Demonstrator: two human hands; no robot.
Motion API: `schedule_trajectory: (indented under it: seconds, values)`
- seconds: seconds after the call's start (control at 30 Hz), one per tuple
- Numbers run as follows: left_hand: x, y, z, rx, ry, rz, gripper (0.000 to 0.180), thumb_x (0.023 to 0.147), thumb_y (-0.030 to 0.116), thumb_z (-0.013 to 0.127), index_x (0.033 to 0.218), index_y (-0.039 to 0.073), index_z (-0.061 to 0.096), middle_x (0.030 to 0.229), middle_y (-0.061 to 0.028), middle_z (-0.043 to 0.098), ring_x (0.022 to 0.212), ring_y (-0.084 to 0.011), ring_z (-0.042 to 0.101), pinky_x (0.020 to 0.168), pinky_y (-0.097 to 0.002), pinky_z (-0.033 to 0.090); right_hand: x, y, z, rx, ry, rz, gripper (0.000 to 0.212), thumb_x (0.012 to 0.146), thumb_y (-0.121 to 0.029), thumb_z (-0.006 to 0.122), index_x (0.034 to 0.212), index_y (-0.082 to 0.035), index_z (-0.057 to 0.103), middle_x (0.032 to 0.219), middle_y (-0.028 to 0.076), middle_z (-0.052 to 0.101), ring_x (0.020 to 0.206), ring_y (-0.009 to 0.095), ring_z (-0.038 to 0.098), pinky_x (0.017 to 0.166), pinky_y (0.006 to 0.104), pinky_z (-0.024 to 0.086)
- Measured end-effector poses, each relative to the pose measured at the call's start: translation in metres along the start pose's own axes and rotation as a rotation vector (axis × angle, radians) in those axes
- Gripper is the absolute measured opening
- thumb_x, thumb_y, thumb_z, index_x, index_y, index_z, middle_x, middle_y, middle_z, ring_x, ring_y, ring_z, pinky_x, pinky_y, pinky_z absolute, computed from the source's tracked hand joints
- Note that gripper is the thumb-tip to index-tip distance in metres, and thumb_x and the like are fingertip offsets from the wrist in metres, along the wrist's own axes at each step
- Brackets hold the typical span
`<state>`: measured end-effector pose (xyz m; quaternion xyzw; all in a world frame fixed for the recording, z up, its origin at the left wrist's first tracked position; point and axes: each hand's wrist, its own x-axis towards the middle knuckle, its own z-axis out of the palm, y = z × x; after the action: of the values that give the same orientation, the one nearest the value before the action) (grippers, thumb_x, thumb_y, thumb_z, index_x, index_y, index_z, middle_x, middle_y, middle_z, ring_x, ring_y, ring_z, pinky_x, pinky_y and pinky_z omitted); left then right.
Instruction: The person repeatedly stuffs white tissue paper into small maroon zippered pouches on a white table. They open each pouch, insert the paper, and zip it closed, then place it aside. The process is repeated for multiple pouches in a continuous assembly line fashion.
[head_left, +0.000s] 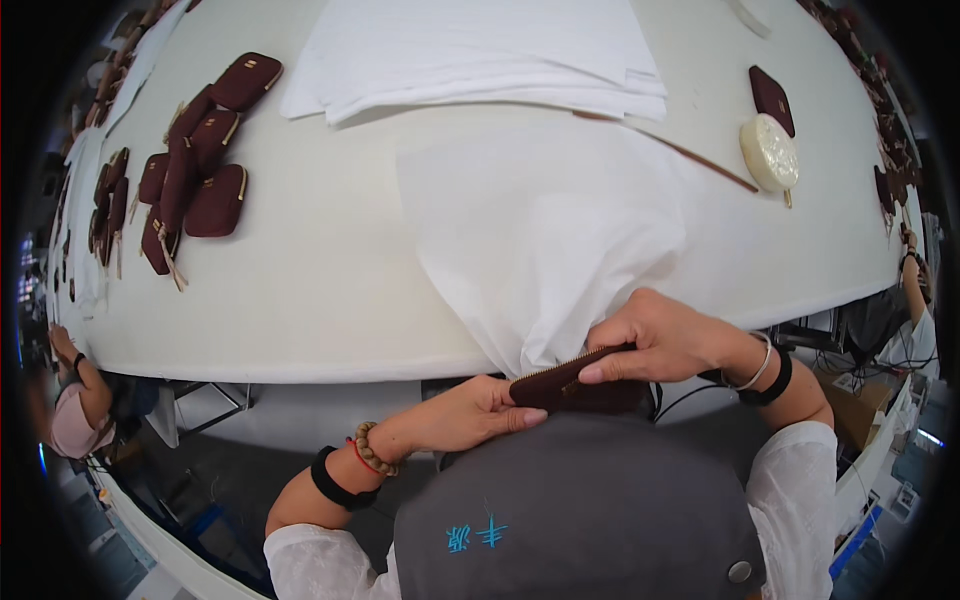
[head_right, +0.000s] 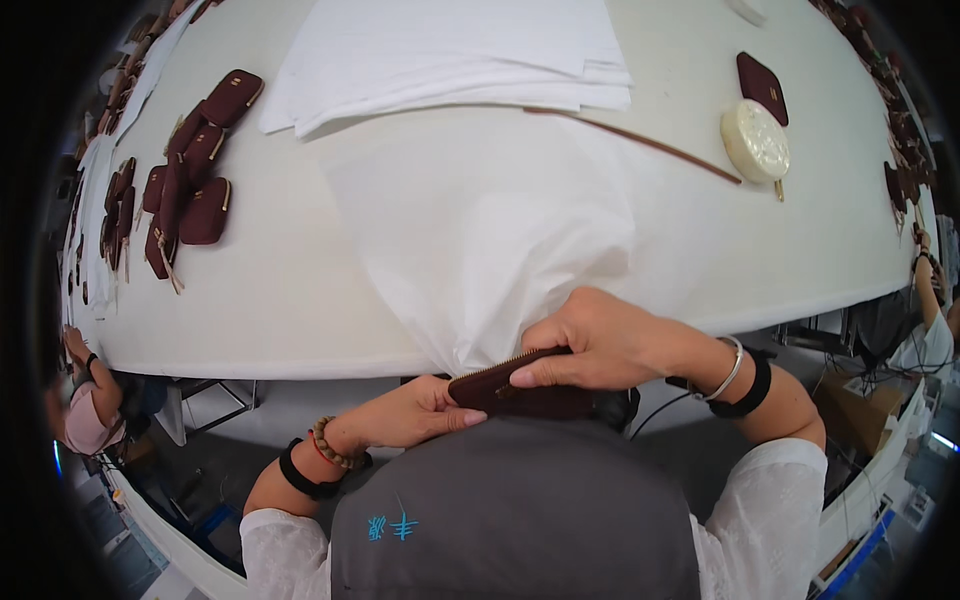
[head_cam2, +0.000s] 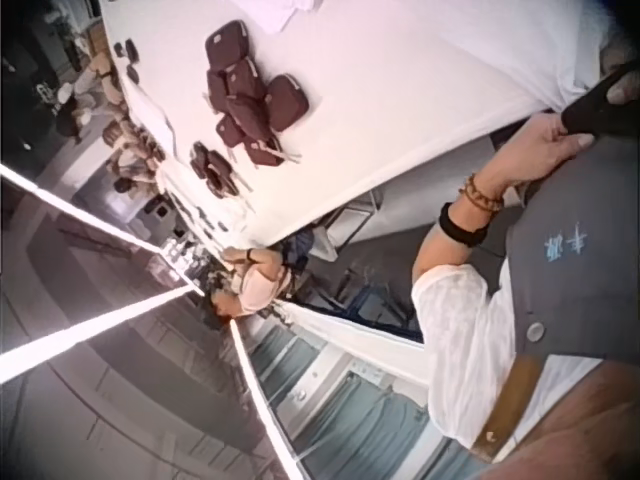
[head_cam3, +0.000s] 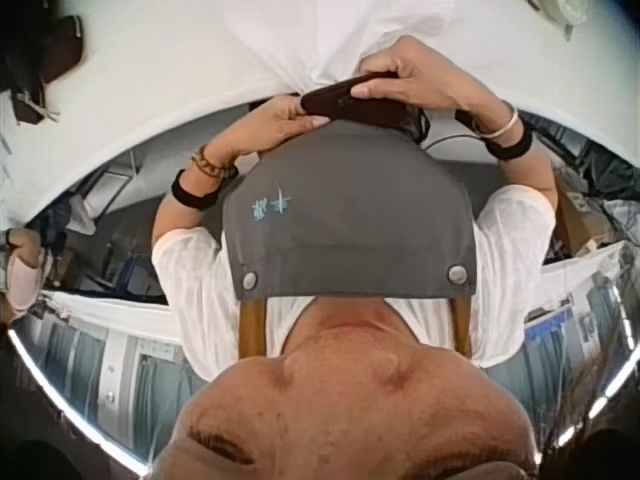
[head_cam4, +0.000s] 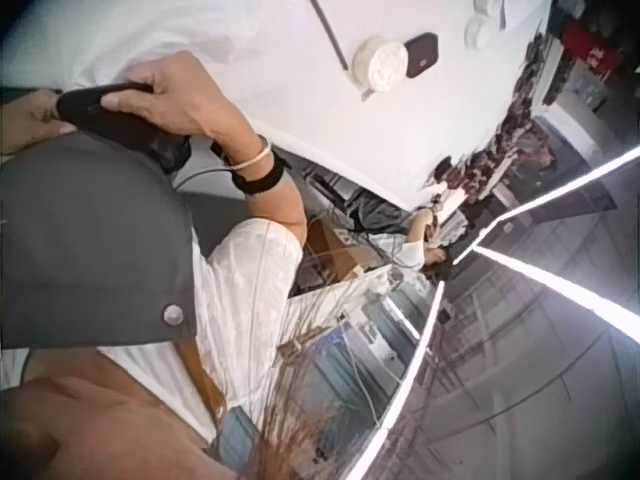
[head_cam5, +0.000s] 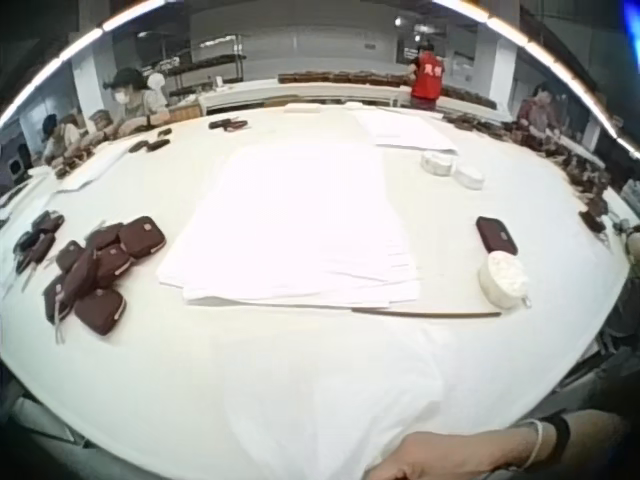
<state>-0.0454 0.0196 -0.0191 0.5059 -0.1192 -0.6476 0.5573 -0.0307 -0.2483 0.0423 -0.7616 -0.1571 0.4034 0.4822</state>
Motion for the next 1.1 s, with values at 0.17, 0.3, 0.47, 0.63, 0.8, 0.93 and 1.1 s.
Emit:
schedule_trajectory:
  seconds: [0.17, 0.3, 0.47, 0.63, 0.8, 0.93, 1.1]
  values:
    - [-0.02, 0.021, -0.003, 0.268, 0.008, -0.061, 0.045, 0.1, 0.045, 0.046, 0.123, 0.01, 0.062, 0.092, -0.0019, 0.067, 0.083, -0.0074, 0.056, 0.078, -0.0252, 0.048, -0.02, 0.017, 0.019, 0.141, -0.194, 0.056, 0.039, 0.098, -0.039, 0.052, 0.096, -0.003, 0.065, 0.066, 0.004, 0.059, 0.061, 0.012, 0.05, 0.058, 0.0293, 0.043]
    - [-0.024, 0.021, -0.004, 0.272, 0.08, 0.036, 0.044, 0.101, 0.043, 0.047, 0.126, 0.009, 0.06, 0.099, -0.0009, 0.064, 0.088, -0.0094, 0.054, 0.084, -0.0259, 0.043, -0.02, 0.011, 0.009, 0.07, -0.217, 0.02, 0.037, 0.1, -0.036, 0.052, 0.104, -0.001, 0.064, 0.069, 0.001, 0.054, 0.063, 0.009, 0.045, 0.057, 0.0259, 0.04]
    - [-0.03, 0.042, -0.016, 0.539, 0.471, 0.311, 0.021, 0.089, 0.023, 0.07, 0.104, 0.008, 0.069, 0.098, -0.0009, 0.061, 0.071, -0.0039, 0.048, 0.064, -0.0203, 0.039, -0.013, 0.004, -0.019, 0.081, -0.034, 0.035, 0.04, 0.099, -0.039, 0.053, 0.096, 0.0, 0.063, 0.072, 0.001, 0.052, 0.069, 0.008, 0.047, 0.062, 0.026, 0.041]
    - [-0.031, 0.041, -0.005, 0.321, 0.522, 0.6, 0.042, 0.078, 0.009, 0.079, 0.115, 0.008, 0.058, 0.125, -0.0067, 0.056, 0.066, -0.0006, 0.042, 0.062, -0.0168, 0.037, -0.005, 0.01, -0.005, 0.229, -0.027, -0.048, 0.038, 0.098, -0.039, 0.055, 0.097, -0.002, 0.063, 0.074, -0.002, 0.053, 0.068, 0.007, 0.048, 0.06, 0.0252, 0.042]
    - [-0.035, 0.032, -0.005, 0.14, 0.406, 0.269, 0.073, 0.078, 0.013, 0.079, 0.137, 0.009, 0.037, 0.136, -0.007, 0.05, 0.064, -0.0014, 0.038, 0.063, -0.0159, 0.037, 0.0, 0.004, 0.003, 0.269, -0.169, -0.005, 0.035, 0.098, -0.036, 0.055, 0.098, -0.003, 0.063, 0.077, -0.002, 0.054, 0.072, 0.006, 0.049, 0.061, 0.0238, 0.042]
    - [-0.049, 0.054, 0.001, 0.184, 0.348, 0.122, 0.065, 0.083, 0.017, 0.075, 0.135, 0.007, 0.038, 0.127, -0.0037, 0.052, 0.077, -0.0026, 0.041, 0.068, -0.0175, 0.037, -0.007, 0.011, 0.002, 0.208, -0.189, -0.158, 0.032, 0.099, -0.033, 0.054, 0.104, -0.003, 0.06, 0.081, -0.001, 0.056, 0.072, 0.007, 0.049, 0.058, 0.0239, 0.042]
    - [-0.03, 0.02, 0.011, 0.349, 0.227, 0.351, 0.058, 0.091, 0.023, 0.068, 0.136, 0.004, 0.037, 0.124, -0.014, 0.056, 0.102, -0.0187, 0.057, 0.082, -0.0325, 0.048, -0.005, 0.017, -0.005, 0.125, -0.483, -0.017, 0.032, 0.101, -0.03, 0.049, 0.116, -0.003, 0.053, 0.085, 0.002, 0.054, 0.077, 0.007, 0.049, 0.067, 0.0257, 0.044]
